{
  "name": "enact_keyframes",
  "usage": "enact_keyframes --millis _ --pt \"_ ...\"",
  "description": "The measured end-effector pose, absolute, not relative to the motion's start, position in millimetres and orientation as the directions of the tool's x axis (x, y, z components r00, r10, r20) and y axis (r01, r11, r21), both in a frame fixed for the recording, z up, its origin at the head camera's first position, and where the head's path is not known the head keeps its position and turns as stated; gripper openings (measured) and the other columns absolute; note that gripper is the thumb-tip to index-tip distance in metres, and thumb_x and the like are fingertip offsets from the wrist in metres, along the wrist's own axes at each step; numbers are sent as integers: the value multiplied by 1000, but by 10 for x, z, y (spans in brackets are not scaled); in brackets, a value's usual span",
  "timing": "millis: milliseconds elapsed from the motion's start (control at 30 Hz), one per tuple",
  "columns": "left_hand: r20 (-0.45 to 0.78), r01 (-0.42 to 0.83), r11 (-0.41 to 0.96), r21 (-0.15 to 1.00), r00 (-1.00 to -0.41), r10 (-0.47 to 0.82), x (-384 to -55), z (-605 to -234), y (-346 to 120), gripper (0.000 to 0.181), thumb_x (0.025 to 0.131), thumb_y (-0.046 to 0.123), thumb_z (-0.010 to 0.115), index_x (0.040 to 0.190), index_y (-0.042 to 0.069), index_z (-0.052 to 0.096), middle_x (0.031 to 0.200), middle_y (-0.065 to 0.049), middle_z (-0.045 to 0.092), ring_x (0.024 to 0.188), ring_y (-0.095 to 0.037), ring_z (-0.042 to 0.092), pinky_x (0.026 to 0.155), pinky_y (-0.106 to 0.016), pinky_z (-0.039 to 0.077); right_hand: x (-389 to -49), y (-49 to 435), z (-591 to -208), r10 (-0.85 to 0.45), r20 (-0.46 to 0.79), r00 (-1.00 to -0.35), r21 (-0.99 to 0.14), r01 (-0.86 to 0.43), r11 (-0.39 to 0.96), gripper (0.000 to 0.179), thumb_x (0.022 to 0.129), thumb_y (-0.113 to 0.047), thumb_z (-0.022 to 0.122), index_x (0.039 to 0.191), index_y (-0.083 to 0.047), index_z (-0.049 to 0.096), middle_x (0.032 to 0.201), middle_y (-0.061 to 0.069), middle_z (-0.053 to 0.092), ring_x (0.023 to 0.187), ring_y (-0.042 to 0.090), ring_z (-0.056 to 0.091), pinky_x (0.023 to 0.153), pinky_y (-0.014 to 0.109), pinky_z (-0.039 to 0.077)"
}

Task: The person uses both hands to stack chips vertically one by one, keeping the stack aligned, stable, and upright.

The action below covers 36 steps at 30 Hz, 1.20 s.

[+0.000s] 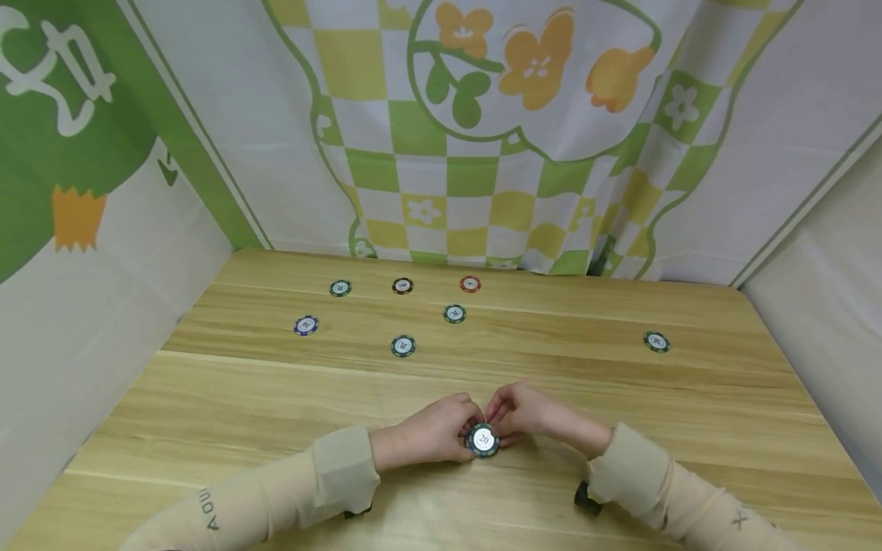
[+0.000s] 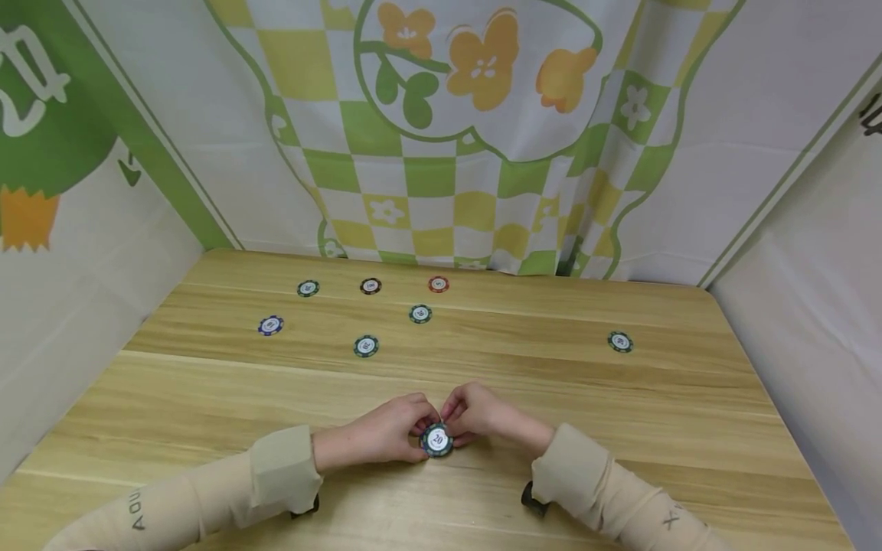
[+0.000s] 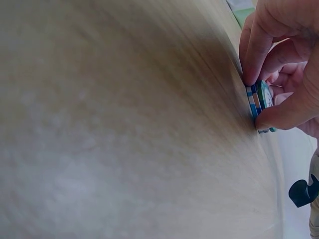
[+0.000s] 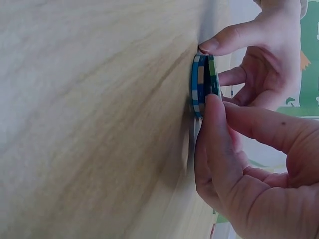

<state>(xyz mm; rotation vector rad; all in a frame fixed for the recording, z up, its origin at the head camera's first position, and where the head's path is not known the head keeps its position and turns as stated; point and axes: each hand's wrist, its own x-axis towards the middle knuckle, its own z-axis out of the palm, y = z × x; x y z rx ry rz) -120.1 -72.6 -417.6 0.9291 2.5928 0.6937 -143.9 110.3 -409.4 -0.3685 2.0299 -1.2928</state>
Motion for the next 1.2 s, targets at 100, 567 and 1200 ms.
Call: enact_keyframes --millis 100,567,1200 --pt "-112 513 673 533 -746 657 -1200 -4178 -723 37 66 13 78 98 5 62 88 4 51 75 -3 46 68 -14 42 -1437 1082 -4108 -564 -394 -726 -876 110 470 16 75 10 60 90 9 55 79 13 59 65 11 57 60 27 54" --pt "-101 515 659 548 -742 663 -1204 -4170 -726 35 65 11 78 96 4 61 86 3 51 75 -4 47 67 -13 42 -1406 1034 -4079 -540 -363 -759 -868 65 492 15 73 12 62 86 9 55 74 13 59 61 11 56 57 28 54" --pt "-114 497 662 560 -746 656 -1200 -4177 -722 37 67 12 78 98 3 61 89 2 52 78 -5 49 69 -13 43 -1390 1041 -4093 -550 -267 -791 -799 -137 585 12 71 7 66 80 2 59 68 3 58 61 9 53 54 21 48"
